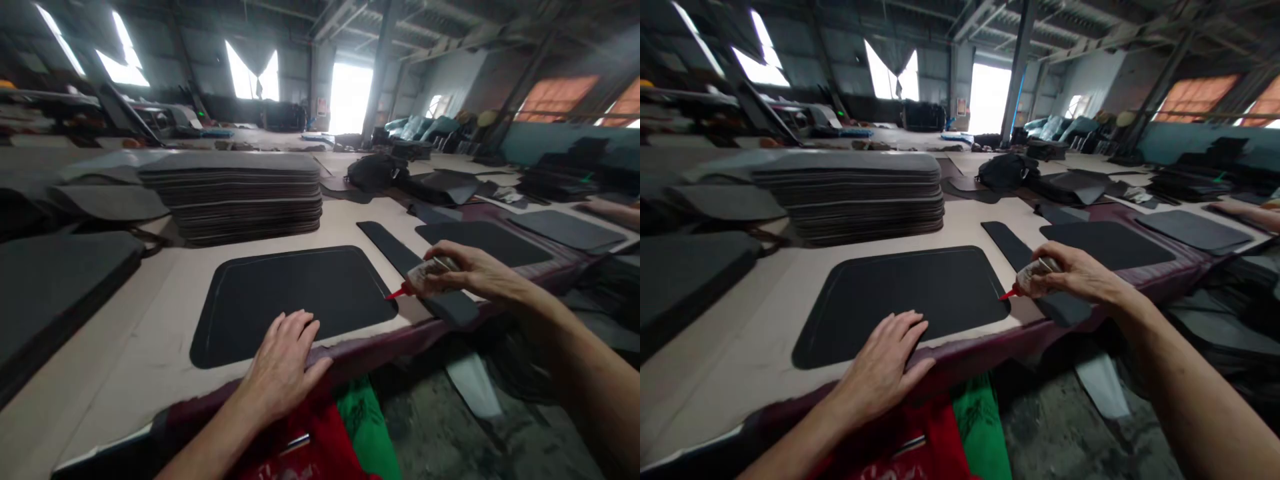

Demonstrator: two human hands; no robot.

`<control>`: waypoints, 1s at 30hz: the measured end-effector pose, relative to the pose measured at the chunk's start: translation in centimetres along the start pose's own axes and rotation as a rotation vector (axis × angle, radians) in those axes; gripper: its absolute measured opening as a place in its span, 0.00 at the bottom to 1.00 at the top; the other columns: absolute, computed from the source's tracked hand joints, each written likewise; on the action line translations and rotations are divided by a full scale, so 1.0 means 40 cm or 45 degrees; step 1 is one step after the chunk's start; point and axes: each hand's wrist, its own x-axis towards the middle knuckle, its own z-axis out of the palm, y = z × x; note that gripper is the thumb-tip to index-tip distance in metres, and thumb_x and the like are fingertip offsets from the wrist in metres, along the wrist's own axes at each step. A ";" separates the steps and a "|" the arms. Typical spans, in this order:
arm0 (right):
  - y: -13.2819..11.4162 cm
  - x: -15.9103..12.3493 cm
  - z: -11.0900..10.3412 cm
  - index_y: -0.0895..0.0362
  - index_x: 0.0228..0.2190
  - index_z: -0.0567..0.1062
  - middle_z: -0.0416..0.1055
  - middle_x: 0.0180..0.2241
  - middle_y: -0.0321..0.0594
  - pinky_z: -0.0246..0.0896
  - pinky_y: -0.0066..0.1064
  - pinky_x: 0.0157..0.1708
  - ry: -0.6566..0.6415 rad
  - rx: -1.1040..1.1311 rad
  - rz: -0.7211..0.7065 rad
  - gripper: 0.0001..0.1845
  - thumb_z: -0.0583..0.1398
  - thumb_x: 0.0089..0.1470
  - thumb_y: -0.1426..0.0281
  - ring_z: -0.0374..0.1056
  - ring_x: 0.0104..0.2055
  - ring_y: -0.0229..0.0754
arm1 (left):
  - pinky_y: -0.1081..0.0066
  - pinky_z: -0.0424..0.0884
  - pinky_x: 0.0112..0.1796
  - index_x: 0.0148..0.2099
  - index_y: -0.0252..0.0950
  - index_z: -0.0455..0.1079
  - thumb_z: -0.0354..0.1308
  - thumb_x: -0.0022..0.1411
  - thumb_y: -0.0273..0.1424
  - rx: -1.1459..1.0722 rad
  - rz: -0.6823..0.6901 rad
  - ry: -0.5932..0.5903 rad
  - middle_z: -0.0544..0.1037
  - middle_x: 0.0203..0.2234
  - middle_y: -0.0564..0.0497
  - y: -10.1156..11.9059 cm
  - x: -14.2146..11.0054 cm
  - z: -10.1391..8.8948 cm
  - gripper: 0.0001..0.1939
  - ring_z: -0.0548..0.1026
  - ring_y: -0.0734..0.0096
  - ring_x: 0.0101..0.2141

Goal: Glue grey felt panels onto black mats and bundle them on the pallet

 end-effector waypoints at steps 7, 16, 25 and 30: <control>-0.010 -0.063 0.050 0.52 0.41 0.72 0.73 0.35 0.39 0.65 0.35 0.33 -0.034 0.139 -0.056 0.21 0.67 0.49 0.54 0.70 0.36 0.47 | 0.45 0.62 0.61 0.60 0.34 0.67 0.60 0.65 0.41 -0.051 -0.028 0.015 0.69 0.54 0.41 0.011 0.008 -0.010 0.25 0.68 0.51 0.57; -0.195 0.062 0.193 0.53 0.41 0.74 0.69 0.40 0.40 0.63 0.33 0.36 -0.286 0.149 -0.566 0.16 0.66 0.52 0.59 0.68 0.38 0.44 | 0.56 0.71 0.49 0.52 0.34 0.69 0.52 0.71 0.30 -0.076 -0.107 0.307 0.75 0.45 0.45 -0.035 -0.163 -0.080 0.11 0.72 0.60 0.47; -0.413 0.163 0.358 0.54 0.41 0.72 0.68 0.40 0.39 0.60 0.32 0.39 -0.485 0.185 -1.011 0.13 0.65 0.55 0.65 0.66 0.40 0.42 | 0.57 0.71 0.52 0.52 0.33 0.69 0.49 0.68 0.20 -0.014 -0.272 0.460 0.74 0.46 0.43 -0.140 -0.307 -0.084 0.13 0.71 0.61 0.50; -0.497 0.195 0.433 0.54 0.42 0.71 0.68 0.41 0.39 0.59 0.32 0.40 -0.516 0.204 -1.164 0.13 0.65 0.55 0.66 0.65 0.40 0.41 | 0.58 0.71 0.53 0.50 0.32 0.70 0.51 0.66 0.18 -0.024 -0.304 0.538 0.75 0.45 0.44 -0.134 -0.307 -0.075 0.13 0.71 0.62 0.49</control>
